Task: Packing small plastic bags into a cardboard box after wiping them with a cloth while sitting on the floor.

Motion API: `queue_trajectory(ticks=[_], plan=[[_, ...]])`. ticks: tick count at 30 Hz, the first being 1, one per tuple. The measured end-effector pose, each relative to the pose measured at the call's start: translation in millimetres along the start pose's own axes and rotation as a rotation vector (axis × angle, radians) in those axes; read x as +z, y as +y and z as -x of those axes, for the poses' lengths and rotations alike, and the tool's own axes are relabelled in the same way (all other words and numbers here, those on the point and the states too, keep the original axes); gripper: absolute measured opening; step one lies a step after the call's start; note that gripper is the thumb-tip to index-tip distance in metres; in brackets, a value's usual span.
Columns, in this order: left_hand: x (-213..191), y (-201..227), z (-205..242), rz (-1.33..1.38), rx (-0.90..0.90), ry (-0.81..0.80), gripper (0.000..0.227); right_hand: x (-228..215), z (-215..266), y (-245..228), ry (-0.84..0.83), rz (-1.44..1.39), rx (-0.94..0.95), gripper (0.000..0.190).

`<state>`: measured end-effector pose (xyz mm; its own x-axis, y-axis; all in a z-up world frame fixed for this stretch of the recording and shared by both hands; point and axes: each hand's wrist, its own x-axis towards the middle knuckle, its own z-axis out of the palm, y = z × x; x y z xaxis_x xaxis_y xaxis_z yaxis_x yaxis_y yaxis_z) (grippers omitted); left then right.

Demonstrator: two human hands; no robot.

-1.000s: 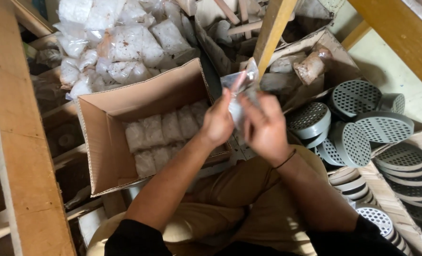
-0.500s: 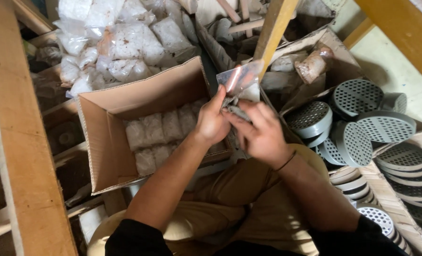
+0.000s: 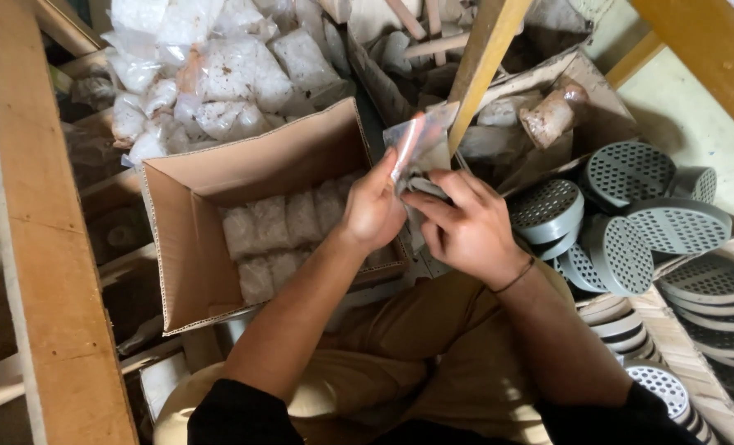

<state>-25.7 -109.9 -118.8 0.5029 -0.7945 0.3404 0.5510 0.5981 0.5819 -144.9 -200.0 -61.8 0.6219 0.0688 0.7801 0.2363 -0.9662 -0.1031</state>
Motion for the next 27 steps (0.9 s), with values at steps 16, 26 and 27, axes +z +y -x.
queue_trajectory(ticks=[16, 26, 27], plan=[[-38.2, -28.2, -0.3, -0.271, 0.068, -0.150, 0.069, -3.1, 0.4, 12.8, 0.061, -0.162, 0.094, 0.040], [-43.8, -37.7, 8.6, -0.817, 0.065, -0.215, 0.077, 6.9, 8.8, 25.9, 0.078, 0.093, 0.049, 0.024], [-30.6, -28.7, 9.8, -0.814, 0.069, -0.230, 0.081, 4.7, 11.4, 32.7, 0.095, 0.143, 0.092, 0.027]])
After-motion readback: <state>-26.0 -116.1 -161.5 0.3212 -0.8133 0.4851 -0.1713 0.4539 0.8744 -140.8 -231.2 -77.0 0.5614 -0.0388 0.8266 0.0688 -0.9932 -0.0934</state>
